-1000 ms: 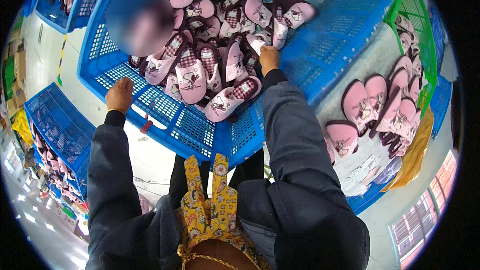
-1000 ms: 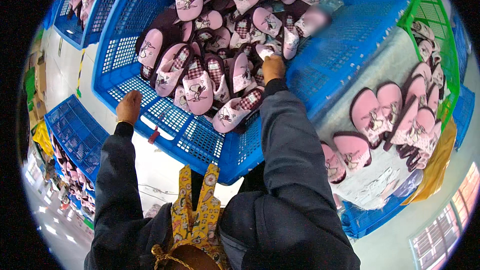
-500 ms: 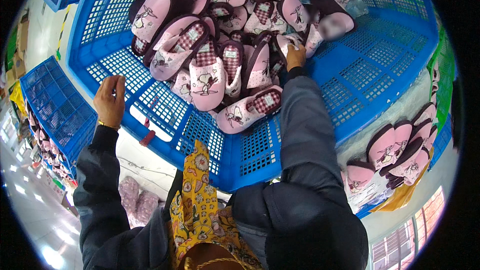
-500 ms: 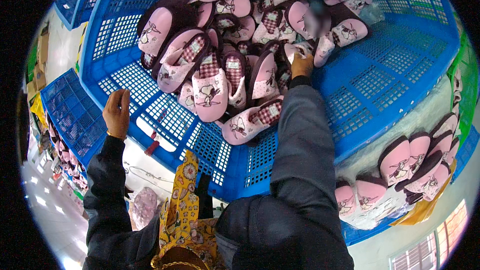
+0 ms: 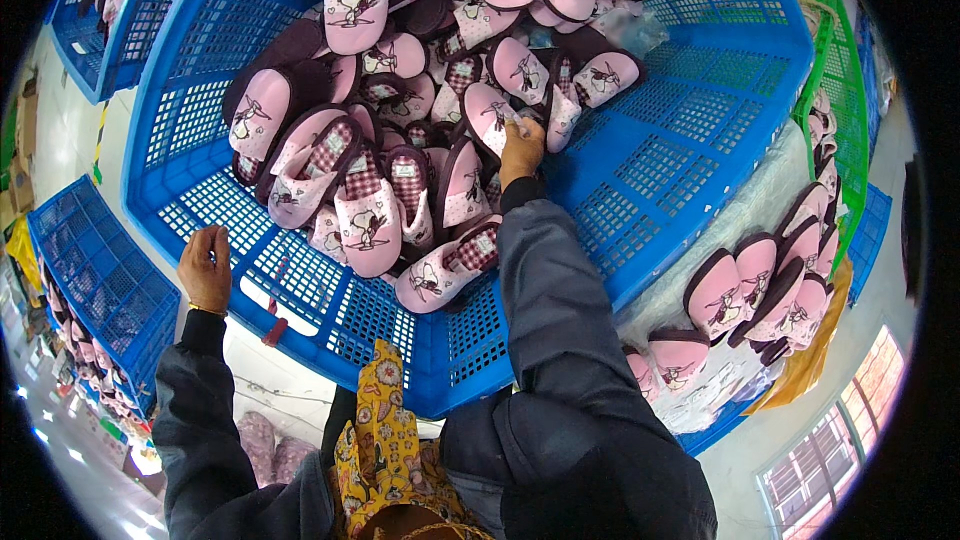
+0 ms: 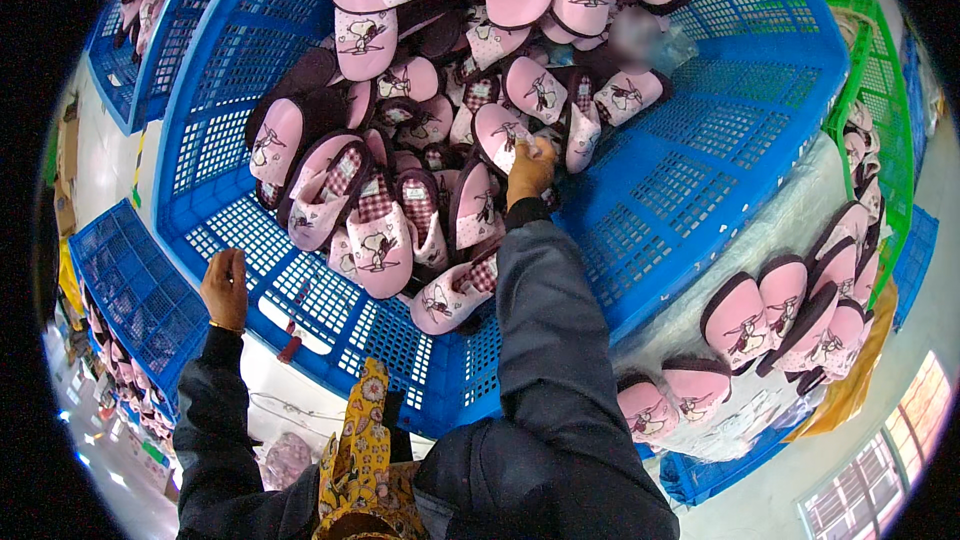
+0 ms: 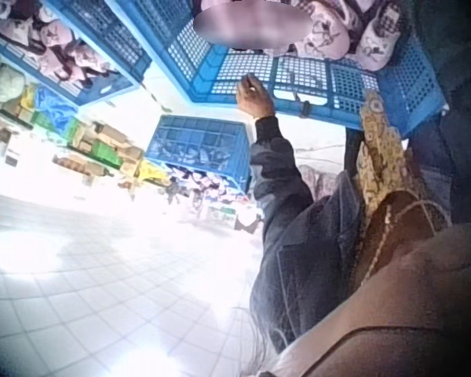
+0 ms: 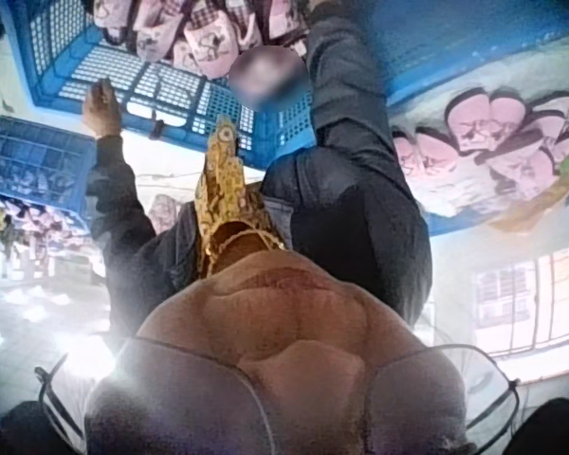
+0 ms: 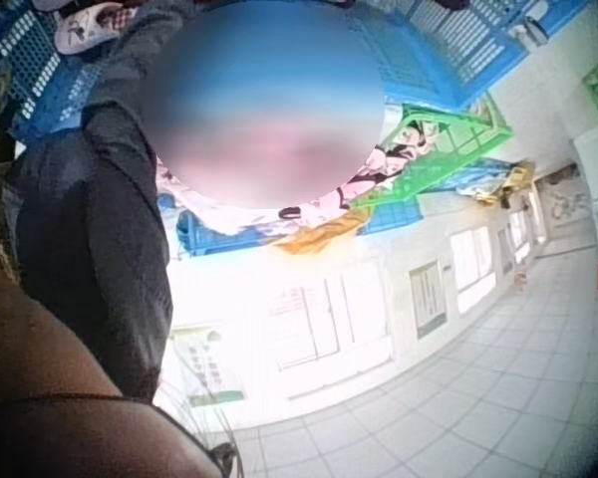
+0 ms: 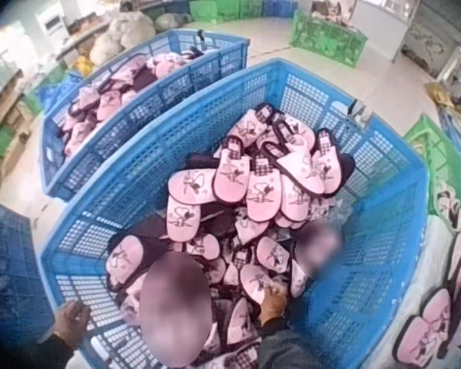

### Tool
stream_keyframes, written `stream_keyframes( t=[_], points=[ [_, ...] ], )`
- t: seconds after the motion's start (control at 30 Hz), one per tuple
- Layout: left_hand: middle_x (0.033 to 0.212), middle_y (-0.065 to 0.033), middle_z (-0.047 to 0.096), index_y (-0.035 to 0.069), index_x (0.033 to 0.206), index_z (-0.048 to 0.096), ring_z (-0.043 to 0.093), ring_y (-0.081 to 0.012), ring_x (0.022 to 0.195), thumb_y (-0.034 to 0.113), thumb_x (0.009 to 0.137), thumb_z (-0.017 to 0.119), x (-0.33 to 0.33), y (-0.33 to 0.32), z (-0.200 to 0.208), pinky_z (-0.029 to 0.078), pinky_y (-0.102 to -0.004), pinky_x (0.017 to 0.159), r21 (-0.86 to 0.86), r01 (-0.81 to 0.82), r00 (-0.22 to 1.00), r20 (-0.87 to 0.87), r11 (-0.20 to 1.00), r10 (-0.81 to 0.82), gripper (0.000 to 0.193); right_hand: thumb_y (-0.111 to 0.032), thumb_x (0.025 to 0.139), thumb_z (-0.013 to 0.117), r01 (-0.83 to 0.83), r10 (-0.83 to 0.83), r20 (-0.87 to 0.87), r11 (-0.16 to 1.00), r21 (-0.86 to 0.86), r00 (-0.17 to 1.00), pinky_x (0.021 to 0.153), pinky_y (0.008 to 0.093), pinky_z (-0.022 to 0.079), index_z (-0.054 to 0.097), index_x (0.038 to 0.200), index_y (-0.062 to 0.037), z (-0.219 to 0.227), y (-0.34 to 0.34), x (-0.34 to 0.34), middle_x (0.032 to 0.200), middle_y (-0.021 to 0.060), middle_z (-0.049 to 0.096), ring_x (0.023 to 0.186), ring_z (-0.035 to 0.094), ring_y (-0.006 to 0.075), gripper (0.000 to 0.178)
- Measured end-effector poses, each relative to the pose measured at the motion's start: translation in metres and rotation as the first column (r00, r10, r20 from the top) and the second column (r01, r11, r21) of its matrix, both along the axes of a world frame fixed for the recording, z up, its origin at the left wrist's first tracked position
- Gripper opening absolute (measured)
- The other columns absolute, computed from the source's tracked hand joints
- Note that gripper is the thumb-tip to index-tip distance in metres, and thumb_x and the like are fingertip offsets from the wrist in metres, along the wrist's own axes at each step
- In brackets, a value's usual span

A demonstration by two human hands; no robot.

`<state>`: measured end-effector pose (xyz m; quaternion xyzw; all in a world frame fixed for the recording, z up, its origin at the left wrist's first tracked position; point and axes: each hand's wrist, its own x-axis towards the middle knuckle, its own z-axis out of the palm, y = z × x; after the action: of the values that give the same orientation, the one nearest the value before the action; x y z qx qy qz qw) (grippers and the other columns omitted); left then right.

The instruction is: The person repeatedly picks up pink slippers with cartoon prints from a blue crate and places them into a white sack. The action is continuous and repetitive throughout the clip.

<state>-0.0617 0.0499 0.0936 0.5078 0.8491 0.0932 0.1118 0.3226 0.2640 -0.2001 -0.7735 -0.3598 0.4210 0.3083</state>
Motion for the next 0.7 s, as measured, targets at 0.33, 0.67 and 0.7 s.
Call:
stream_keyframes(
  t=[0.33,0.67,0.7],
  points=[
    [0.073,-0.0099,0.063,0.002,0.083,0.063,0.06,-0.0209,0.062,0.009,0.085,0.066,0.001,0.005,0.001,0.047,-0.0299,0.057,-0.03,0.0,1.0,-0.007,1.0,-0.001,0.008,-0.004,0.083,0.067,-0.031,0.05,-0.263,0.997,0.075,0.964,0.083,0.0347,0.05,0.055,0.118,-0.002,-0.001,0.009,-0.011,0.106,0.0127,0.063,0.096,0.06,0.0234,0.037],
    [0.073,-0.0089,0.063,0.003,0.081,0.063,0.061,-0.0244,0.065,0.01,0.082,0.067,0.0,0.003,0.005,0.047,-0.0338,0.059,0.017,0.019,1.0,-0.013,1.0,-0.018,0.008,-0.012,0.082,0.068,-0.363,0.364,0.03,0.916,0.17,0.931,0.082,0.0369,0.049,0.062,0.109,-0.0048,0.034,0.041,-0.075,0.1,0.0159,0.067,0.091,0.064,0.0298,0.029],
    [0.073,-0.0089,0.063,0.003,0.081,0.063,0.061,-0.0244,0.065,0.01,0.083,0.067,-0.001,0.003,0.005,0.047,-0.0337,0.059,0.002,0.03,1.0,-0.003,1.0,-0.03,0.008,-0.012,0.082,0.068,-0.382,0.377,0.065,0.911,0.156,0.924,0.082,0.0374,0.048,0.062,0.108,-0.0049,0.027,0.04,-0.073,0.1,0.0161,0.067,0.091,0.064,0.0305,0.028]
  ],
)
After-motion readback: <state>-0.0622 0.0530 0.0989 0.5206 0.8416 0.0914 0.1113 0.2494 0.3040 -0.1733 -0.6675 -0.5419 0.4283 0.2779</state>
